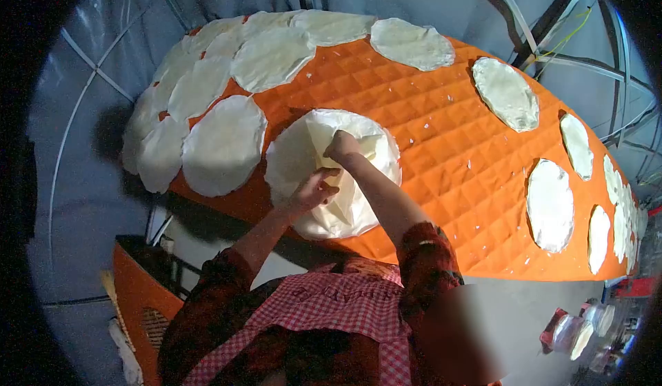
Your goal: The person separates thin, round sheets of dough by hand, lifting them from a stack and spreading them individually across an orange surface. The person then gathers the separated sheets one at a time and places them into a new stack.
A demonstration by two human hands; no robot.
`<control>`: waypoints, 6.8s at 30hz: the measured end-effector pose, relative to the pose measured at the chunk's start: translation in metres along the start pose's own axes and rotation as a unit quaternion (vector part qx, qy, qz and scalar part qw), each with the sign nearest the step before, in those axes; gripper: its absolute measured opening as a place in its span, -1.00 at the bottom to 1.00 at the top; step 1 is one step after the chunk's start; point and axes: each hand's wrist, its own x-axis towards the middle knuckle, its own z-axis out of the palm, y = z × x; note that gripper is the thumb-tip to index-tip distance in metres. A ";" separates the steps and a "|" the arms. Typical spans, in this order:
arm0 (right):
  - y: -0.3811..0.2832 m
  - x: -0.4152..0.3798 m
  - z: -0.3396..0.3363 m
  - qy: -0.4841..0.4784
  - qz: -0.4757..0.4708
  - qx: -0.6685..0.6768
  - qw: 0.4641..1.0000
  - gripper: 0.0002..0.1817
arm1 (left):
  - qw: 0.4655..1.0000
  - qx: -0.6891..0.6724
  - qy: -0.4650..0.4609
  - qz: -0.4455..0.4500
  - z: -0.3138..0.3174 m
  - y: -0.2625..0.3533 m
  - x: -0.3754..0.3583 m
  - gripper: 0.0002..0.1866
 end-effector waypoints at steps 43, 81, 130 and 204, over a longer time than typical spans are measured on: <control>0.169 -0.258 -0.062 0.086 -0.180 -0.115 0.973 -0.83 | 0.801 -0.570 -0.016 -0.181 0.112 -0.006 0.034 -0.31; 0.228 -0.270 -0.102 0.269 0.308 0.000 0.912 -0.70 | 0.866 -0.447 -0.050 -0.218 0.106 0.091 0.046 -0.77; 0.108 -0.326 -0.211 0.385 0.169 0.556 0.716 -0.78 | 0.920 -0.377 0.047 -0.099 0.070 0.188 0.014 -0.75; -0.025 0.027 -0.153 -0.078 -0.229 -0.160 0.957 -0.73 | 0.783 -0.601 0.079 -0.142 -0.016 -0.027 -0.072 -0.54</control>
